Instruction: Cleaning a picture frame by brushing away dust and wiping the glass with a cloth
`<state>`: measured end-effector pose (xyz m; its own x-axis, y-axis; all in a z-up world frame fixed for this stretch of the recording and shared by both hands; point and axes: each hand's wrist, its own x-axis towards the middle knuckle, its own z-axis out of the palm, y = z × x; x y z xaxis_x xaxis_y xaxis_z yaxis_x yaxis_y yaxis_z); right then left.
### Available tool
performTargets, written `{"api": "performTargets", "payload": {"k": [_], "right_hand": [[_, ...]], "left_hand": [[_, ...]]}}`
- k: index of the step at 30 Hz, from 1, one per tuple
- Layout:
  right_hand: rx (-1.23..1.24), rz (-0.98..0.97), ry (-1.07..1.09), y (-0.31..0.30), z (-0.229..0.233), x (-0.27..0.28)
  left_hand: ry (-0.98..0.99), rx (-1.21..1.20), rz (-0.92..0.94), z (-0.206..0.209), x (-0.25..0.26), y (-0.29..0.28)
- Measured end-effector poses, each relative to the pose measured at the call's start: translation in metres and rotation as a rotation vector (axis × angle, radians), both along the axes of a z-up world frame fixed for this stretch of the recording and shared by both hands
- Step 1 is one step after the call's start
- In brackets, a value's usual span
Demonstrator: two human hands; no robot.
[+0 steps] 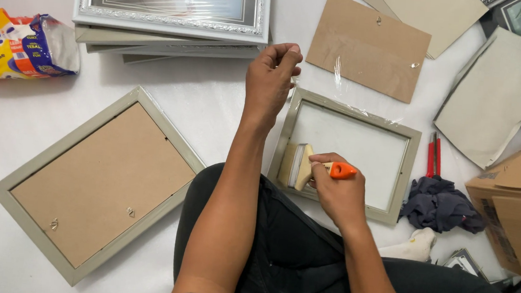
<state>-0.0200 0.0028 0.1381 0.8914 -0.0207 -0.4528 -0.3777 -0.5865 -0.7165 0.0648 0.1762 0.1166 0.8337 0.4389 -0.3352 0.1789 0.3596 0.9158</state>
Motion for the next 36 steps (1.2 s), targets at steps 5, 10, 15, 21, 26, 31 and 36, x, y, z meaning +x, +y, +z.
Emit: {"api": "performTargets", "payload": {"k": [5, 10, 15, 21, 26, 31, 36], "right_hand": [[-0.009, 0.005, -0.009, 0.003, -0.022, 0.052], [0.099, -0.087, -0.157, 0.007, -0.041, 0.081], [0.250, -0.201, -0.117, -0.038, -0.035, 0.064], [-0.101, -0.266, -0.116, -0.138, -0.005, 0.069], [-0.636, -0.013, -0.130, -0.124, 0.003, 0.044], [-0.433, 0.087, -0.394, -0.051, -0.034, -0.004], [0.120, 0.203, -0.370, -0.007, -0.018, -0.028]], "left_hand": [[-0.047, 0.004, 0.000, -0.019, 0.004, -0.001], [-0.104, 0.030, -0.007, -0.031, 0.005, -0.002], [-0.069, 0.039, -0.028, -0.029, 0.005, -0.002], [-0.005, 0.013, -0.050, -0.006, 0.002, -0.001], [-0.001, 0.025, -0.044, -0.009, 0.003, -0.001], [0.053, 0.068, -0.077, -0.009, 0.003, -0.003], [0.054, 0.048, -0.048, -0.018, 0.004, -0.002]]}}
